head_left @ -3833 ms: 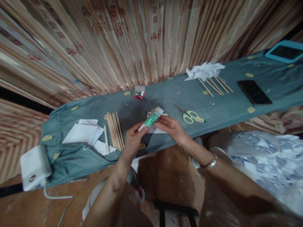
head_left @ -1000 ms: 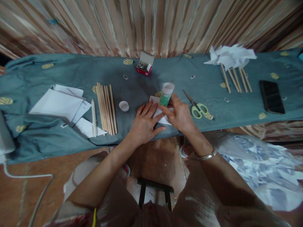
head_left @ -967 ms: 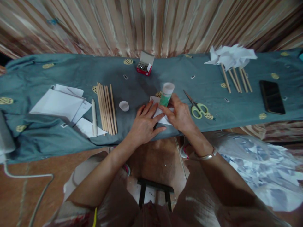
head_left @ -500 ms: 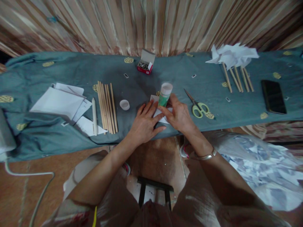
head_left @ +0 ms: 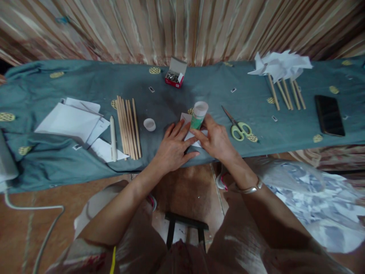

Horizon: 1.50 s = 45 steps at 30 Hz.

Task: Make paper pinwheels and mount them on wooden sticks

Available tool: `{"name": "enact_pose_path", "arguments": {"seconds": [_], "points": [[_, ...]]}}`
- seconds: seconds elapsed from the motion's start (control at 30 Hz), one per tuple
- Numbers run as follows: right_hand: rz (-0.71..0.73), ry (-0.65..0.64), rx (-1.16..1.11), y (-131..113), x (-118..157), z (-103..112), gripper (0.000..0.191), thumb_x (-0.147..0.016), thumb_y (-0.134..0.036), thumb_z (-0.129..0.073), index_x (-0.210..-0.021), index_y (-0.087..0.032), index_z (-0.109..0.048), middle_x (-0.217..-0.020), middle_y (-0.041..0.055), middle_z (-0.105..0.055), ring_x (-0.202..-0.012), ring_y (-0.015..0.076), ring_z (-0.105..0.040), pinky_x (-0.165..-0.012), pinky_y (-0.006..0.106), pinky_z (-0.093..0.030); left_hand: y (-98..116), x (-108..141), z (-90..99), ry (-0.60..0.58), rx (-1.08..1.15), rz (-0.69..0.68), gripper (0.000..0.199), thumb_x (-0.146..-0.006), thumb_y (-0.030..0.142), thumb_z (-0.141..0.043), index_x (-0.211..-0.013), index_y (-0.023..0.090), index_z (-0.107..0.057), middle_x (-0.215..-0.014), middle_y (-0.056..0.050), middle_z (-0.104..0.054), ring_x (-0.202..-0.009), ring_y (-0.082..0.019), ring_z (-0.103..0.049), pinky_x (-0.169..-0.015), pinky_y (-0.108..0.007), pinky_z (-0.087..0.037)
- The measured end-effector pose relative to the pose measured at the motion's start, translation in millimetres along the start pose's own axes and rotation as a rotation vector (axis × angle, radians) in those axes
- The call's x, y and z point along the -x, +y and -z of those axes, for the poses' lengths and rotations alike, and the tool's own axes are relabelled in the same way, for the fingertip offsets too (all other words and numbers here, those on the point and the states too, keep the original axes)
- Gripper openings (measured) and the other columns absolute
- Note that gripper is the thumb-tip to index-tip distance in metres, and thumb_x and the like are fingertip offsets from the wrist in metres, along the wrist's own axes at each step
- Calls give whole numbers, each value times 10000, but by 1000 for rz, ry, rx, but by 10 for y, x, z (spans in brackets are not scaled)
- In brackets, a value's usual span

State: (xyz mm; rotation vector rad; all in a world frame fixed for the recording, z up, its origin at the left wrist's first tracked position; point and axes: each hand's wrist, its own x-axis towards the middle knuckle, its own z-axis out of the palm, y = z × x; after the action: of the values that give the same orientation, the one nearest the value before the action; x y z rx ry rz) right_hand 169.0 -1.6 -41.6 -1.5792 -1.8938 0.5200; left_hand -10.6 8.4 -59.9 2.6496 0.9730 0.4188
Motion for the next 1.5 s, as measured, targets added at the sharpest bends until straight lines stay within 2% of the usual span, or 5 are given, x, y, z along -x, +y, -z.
{"name": "enact_pose_path", "arguments": {"seconds": [0.4,0.7,0.93,1.27,1.5], "points": [[22,-26,1,6,46,52,453,-919,-614,-456,-1115,-212,-530,-870,89,-667,-828,273,-643,-762,415,-511,5,15,-7,11,-11,-9,538,-893,574,-538,-1302,230,-602,-1531,-155,-411,-1457,-381,-276,-1154,-588,-249],[46,16,4,50,96,36,420,-918,-626,-447,-1035,-229,-525,-832,68,-657,-784,253,-633,-725,395,-520,-9,27,-14,5,13,-20,535,-890,591,-528,-1304,259,-602,-1546,-131,-397,-1461,-380,-258,-1147,-610,-234],[43,25,-7,82,116,42,402,-923,-606,-449,-1007,-223,-532,-841,77,-664,-805,262,-637,-753,414,-523,-3,17,5,-11,1,-12,534,-893,590,-522,-1311,267,-598,-1550,-123,-392,-1461,-379,-259,-1150,-595,-240],[27,56,-4,128,142,44,409,-914,-594,-480,-1068,-221,-546,-871,87,-688,-806,263,-649,-748,414,-530,-3,19,4,-8,7,-6,540,-890,577,-539,-1340,280,-575,-1549,-111,-396,-1461,-370,-260,-1157,-583,-233],[22,70,10,158,128,52,417,-912,-577,-492,-1047,-187,-551,-874,105,-689,-812,269,-663,-757,406,-531,-3,18,11,-21,1,-17,555,-896,589,-518,-1347,269,-568,-1548,-135,-391,-1461,-380,-258,-1143,-606,-234]]}}
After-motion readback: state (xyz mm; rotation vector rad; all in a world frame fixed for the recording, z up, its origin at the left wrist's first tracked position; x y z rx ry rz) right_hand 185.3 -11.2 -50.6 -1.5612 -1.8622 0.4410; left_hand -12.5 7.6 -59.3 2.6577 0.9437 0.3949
